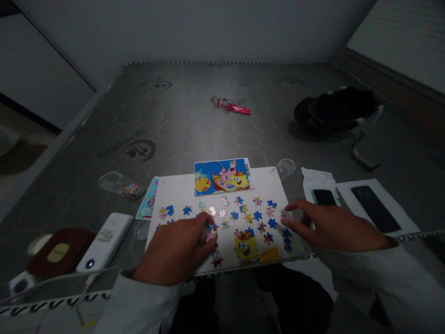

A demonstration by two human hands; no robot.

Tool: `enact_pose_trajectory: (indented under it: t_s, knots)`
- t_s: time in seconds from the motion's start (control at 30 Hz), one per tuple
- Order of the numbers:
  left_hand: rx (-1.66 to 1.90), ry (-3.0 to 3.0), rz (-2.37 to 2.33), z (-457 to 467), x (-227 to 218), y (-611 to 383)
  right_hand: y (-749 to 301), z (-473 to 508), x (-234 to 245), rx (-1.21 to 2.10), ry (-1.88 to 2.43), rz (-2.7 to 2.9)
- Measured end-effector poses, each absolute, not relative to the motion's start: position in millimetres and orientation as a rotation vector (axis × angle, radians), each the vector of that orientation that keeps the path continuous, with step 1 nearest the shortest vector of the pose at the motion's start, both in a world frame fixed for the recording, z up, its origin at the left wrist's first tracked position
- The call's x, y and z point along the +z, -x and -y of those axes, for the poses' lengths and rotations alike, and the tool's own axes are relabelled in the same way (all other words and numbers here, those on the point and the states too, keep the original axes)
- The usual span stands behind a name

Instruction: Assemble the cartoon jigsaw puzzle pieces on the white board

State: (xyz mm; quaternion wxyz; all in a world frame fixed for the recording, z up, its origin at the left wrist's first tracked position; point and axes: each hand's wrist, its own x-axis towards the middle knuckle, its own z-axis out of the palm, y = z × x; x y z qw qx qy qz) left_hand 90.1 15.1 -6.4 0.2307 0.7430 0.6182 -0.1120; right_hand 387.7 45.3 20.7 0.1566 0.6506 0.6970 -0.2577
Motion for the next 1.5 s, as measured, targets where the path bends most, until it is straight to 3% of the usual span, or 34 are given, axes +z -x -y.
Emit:
enact_pose_trajectory:
  t_s: [1.13, 1.5]
  knots:
    - [-0.471, -1.914, -1.592, -6.3, 3.3, -99.4, -399.0, -44.9, 27.1, -0.720, -1.995, -1.832]
    - [-0.370, -1.995, -1.606, -12.8, -2.4, -113.2, -391.5, -43.1, 28.4, -0.710, -2.020, -1.844]
